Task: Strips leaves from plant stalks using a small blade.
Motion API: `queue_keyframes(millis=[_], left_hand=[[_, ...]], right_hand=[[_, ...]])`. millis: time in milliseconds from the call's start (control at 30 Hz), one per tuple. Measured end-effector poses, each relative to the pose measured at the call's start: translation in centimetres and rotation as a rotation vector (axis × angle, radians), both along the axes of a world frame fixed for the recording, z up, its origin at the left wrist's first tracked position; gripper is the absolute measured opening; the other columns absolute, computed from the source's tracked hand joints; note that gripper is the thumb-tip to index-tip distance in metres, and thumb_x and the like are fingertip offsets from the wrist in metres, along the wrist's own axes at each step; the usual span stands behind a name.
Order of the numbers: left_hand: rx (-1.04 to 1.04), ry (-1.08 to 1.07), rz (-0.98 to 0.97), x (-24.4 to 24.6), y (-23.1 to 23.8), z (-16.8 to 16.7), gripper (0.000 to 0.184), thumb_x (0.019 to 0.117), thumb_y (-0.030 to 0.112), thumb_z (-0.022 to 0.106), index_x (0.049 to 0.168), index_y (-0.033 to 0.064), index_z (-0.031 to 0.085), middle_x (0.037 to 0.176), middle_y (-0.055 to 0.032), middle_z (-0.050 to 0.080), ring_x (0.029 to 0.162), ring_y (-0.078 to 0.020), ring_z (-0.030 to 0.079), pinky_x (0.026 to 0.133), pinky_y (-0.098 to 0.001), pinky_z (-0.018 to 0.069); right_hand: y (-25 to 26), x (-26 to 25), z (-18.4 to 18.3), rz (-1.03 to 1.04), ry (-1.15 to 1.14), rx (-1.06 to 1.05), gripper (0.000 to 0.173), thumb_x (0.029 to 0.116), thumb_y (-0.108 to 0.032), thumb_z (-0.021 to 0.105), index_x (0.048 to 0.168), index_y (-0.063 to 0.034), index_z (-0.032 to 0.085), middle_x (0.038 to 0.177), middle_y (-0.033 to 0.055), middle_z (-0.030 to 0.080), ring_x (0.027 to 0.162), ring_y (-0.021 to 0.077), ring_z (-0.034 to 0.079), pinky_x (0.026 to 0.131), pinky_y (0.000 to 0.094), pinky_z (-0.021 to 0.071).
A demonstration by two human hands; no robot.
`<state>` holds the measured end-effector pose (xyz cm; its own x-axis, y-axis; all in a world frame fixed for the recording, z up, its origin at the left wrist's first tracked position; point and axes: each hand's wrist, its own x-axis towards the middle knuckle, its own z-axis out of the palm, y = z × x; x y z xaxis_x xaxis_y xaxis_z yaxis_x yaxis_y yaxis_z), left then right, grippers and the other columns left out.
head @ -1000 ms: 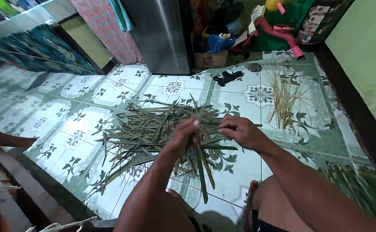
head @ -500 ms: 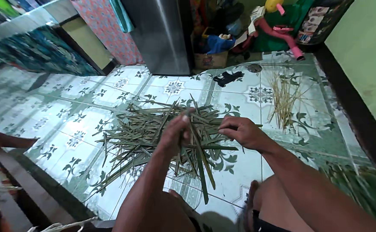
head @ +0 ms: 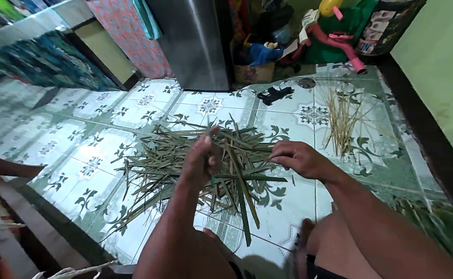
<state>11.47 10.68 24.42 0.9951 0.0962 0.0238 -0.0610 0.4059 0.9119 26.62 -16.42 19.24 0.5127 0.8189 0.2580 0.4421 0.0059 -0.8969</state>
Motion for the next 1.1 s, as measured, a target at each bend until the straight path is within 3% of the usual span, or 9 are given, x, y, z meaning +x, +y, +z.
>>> queue_keyframes(millis=[133,233,433,567,700,800,933,1033,1100], left_hand=[[0.137,0.122,-0.129,0.3,-2.7,-0.3,0.045,0.1021,0.027,0.052,0.145,0.0109,0.054,0.059,0.0063,0.053,0.045,-0.0023,0.049,0.044,-0.0175,0.0436],[0.128,0.046,-0.045,-0.2,-1.0,0.7,0.042,0.1014,0.032,0.057,0.139,0.0141,0.061,0.058,0.0067,0.054,0.044,-0.0009,0.049,0.044,-0.0163,0.0443],[0.109,-0.1,0.119,-2.1,4.4,1.6,0.045,0.0985,0.048,0.061,0.136,0.0238,0.063,0.053,0.0088,0.05,0.041,-0.0016,0.046,0.042,-0.0183,0.0431],[0.079,-0.166,0.332,-3.9,7.7,2.2,0.037,0.1065,0.044,0.044,0.135,0.0283,0.062,0.055,0.0109,0.05,0.04,-0.0002,0.044,0.042,-0.0172,0.0429],[-0.052,-0.248,0.552,-3.9,9.5,1.5,0.044,0.1105,0.047,0.023,0.129,0.0321,0.06,0.053,0.0117,0.045,0.039,-0.0012,0.041,0.04,-0.0185,0.0407],[-0.045,-0.119,0.464,-2.2,7.2,-0.2,0.032,0.1071,0.043,0.04,0.129,0.0327,0.06,0.054,0.011,0.048,0.041,-0.0016,0.047,0.042,-0.0185,0.0439],[0.376,0.214,0.062,0.3,-1.7,-1.6,0.05,0.1069,0.022,0.048,0.155,0.0146,0.038,0.074,-0.0002,0.059,0.054,-0.0073,0.054,0.05,-0.0234,0.0495],[0.456,0.174,-0.134,1.1,-5.7,-1.7,0.049,0.108,0.019,0.046,0.156,0.0112,0.039,0.07,-0.0011,0.055,0.05,-0.0074,0.048,0.047,-0.023,0.0437],[0.381,0.162,-0.09,0.9,-5.5,-1.1,0.044,0.1081,0.02,0.045,0.15,0.0085,0.047,0.066,0.0017,0.054,0.049,-0.0055,0.048,0.047,-0.021,0.044]], right_hand=[[0.3,-0.2,0.1,0.025,-0.023,0.009,0.017,0.0968,-0.015,0.061,0.094,-0.0041,0.073,0.093,-0.0004,0.064,0.074,-0.0022,0.057,0.066,0.0135,0.0488],[-0.2,0.0,0.2,0.048,0.003,0.036,0.016,0.0977,-0.015,0.062,0.098,-0.0046,0.074,0.093,-0.0015,0.064,0.072,-0.0033,0.056,0.063,0.0122,0.0484],[-2.3,1.3,-0.2,0.028,-0.071,0.012,0.017,0.0972,-0.017,0.062,0.096,-0.0056,0.075,0.091,-0.0015,0.064,0.073,-0.0022,0.056,0.065,0.014,0.0483],[-4.3,2.3,0.0,-0.056,-0.061,-0.033,0.016,0.0965,-0.017,0.063,0.096,-0.0057,0.074,0.093,-0.0011,0.065,0.071,-0.0022,0.057,0.063,0.0138,0.0491],[-4.9,3.0,-0.1,-0.235,-0.007,-0.127,0.014,0.0967,-0.017,0.063,0.1,-0.0052,0.071,0.088,-0.0006,0.064,0.064,0.0009,0.056,0.059,0.0177,0.0496],[-3.4,2.4,0.1,-0.308,0.094,-0.18,0.013,0.0984,-0.015,0.064,0.104,-0.0034,0.069,0.084,0.0016,0.066,0.06,0.004,0.057,0.057,0.0218,0.0516],[-0.6,0.3,0.3,-0.254,0.12,-0.165,0.015,0.0982,-0.013,0.063,0.106,-0.0012,0.068,0.083,0.0037,0.066,0.059,0.0059,0.058,0.056,0.024,0.0529],[1.0,-1.3,0.4,-0.145,0.085,-0.101,0.014,0.0942,-0.011,0.061,0.101,-0.0024,0.069,0.084,0.0016,0.066,0.059,0.0041,0.057,0.055,0.0217,0.052],[0.9,-1.4,-0.2,-0.082,0.054,-0.056,0.012,0.0941,-0.014,0.063,0.096,-0.0044,0.07,0.086,-0.0004,0.064,0.059,0.0011,0.056,0.054,0.0174,0.0502]])
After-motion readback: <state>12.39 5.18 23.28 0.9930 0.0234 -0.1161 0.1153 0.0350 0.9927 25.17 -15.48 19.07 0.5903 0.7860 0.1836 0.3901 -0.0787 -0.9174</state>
